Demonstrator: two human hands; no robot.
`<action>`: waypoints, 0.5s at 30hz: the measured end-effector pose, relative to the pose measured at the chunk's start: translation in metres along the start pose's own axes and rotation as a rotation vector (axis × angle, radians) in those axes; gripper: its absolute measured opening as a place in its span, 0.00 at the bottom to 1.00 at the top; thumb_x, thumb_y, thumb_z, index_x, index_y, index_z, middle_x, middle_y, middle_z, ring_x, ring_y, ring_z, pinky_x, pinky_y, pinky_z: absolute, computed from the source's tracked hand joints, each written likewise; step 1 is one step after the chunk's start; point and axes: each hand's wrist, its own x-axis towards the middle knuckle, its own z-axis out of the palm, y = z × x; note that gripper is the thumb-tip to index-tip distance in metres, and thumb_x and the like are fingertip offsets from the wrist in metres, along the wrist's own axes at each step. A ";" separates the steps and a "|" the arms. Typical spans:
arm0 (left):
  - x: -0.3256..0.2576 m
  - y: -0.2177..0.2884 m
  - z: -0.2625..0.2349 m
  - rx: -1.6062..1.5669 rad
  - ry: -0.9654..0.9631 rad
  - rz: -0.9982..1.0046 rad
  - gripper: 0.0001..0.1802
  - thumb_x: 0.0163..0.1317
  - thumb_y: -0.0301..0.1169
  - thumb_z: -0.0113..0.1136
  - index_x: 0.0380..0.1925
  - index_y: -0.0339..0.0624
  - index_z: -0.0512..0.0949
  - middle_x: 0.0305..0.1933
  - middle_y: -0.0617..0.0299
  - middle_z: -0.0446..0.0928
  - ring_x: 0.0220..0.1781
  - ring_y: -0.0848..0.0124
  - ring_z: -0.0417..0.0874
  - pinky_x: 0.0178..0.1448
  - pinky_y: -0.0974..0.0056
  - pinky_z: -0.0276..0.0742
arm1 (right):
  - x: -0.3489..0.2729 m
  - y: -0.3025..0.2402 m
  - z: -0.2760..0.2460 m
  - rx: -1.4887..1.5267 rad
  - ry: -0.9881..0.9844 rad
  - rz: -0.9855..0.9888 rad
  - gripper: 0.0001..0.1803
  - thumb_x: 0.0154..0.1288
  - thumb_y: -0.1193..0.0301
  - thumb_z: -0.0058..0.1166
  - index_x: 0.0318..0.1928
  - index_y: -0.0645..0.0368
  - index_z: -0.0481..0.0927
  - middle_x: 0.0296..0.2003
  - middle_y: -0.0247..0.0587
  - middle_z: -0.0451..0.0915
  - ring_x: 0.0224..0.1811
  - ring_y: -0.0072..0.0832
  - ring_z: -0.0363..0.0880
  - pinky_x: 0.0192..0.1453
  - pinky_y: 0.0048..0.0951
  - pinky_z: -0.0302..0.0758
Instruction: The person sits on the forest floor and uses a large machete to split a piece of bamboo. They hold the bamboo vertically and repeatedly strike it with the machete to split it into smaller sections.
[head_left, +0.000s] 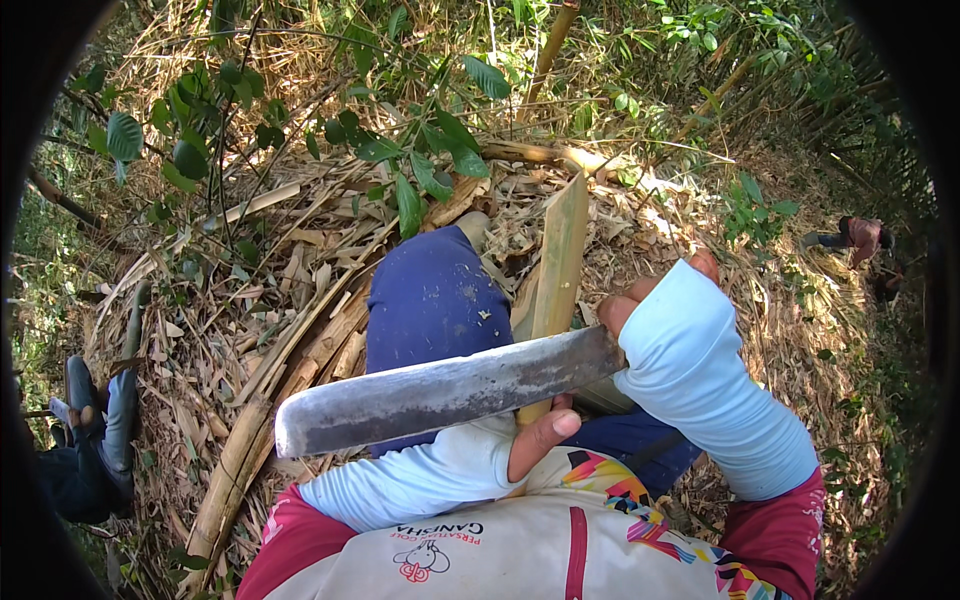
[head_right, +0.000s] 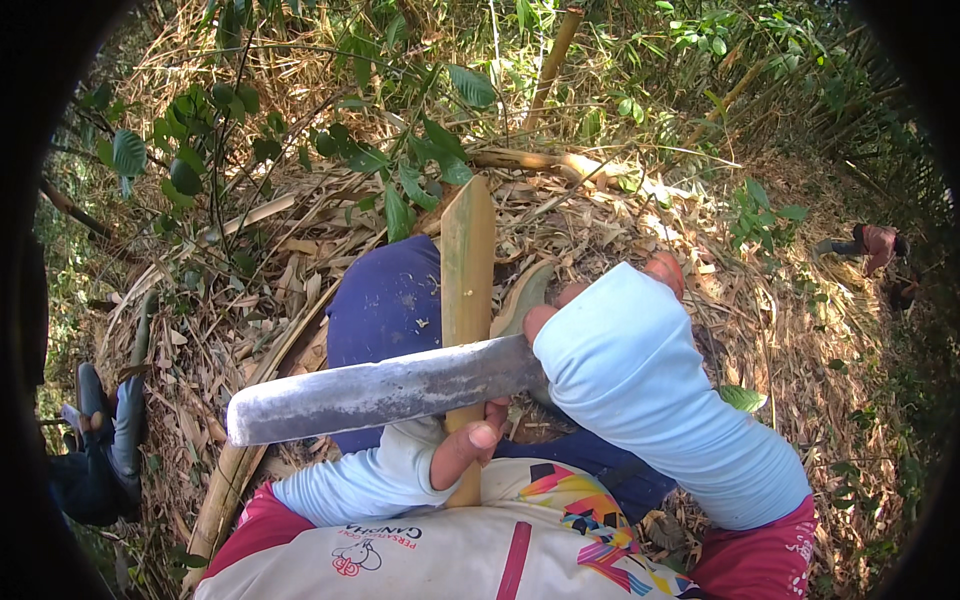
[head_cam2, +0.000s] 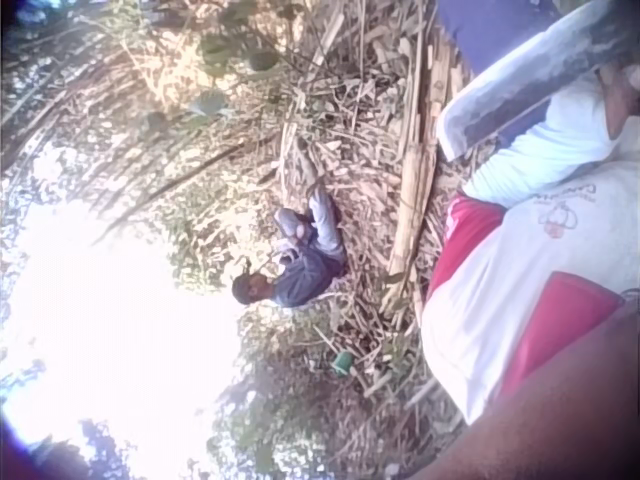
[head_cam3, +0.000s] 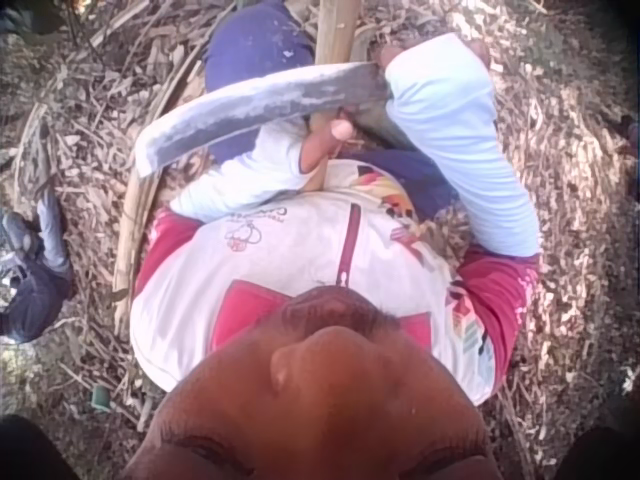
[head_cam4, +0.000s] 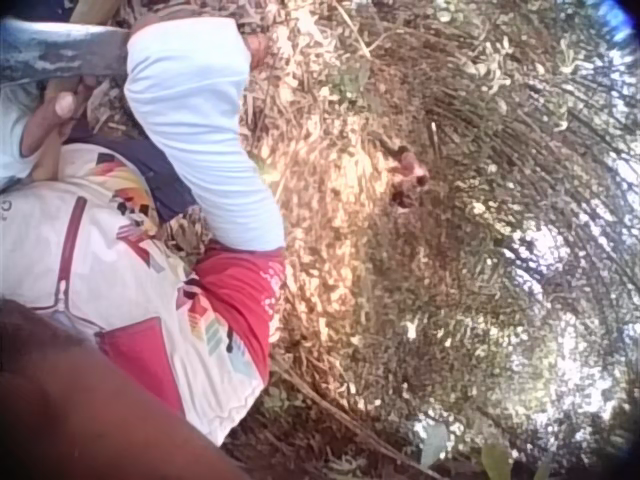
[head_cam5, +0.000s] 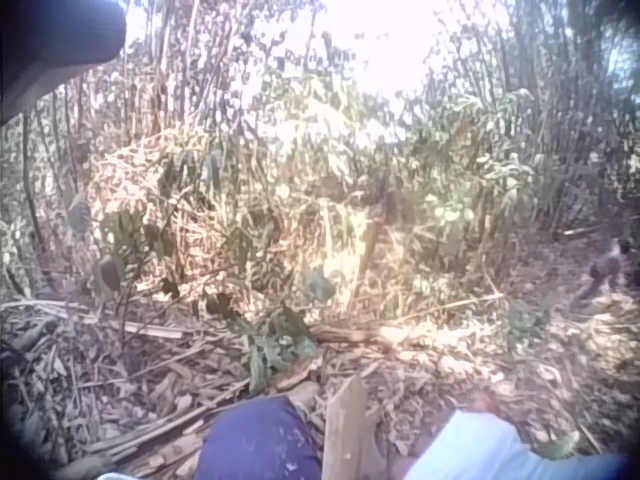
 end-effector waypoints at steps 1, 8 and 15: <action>0.000 0.000 0.000 -0.011 0.000 -0.003 0.29 0.55 0.59 0.66 0.36 0.44 0.73 0.27 0.70 0.71 0.28 0.78 0.72 0.33 0.72 0.69 | 0.000 0.000 0.000 -0.008 -0.008 0.000 0.05 0.50 0.63 0.54 0.28 0.47 0.75 0.19 0.28 0.69 0.23 0.33 0.75 0.34 0.52 0.62; -0.001 0.001 0.001 -0.040 0.011 0.007 0.28 0.56 0.54 0.68 0.40 0.42 0.72 0.28 0.67 0.72 0.28 0.78 0.72 0.33 0.72 0.70 | 0.003 0.004 0.000 -0.017 -0.002 -0.017 0.05 0.50 0.63 0.54 0.27 0.47 0.75 0.17 0.29 0.69 0.22 0.34 0.75 0.32 0.49 0.62; -0.001 0.002 0.000 -0.032 -0.026 0.205 0.23 0.64 0.40 0.63 0.48 0.38 0.66 0.30 0.62 0.71 0.27 0.77 0.72 0.33 0.71 0.71 | 0.012 0.017 0.006 -0.078 0.131 0.090 0.06 0.51 0.65 0.55 0.30 0.48 0.79 0.22 0.36 0.79 0.25 0.39 0.79 0.35 0.47 0.69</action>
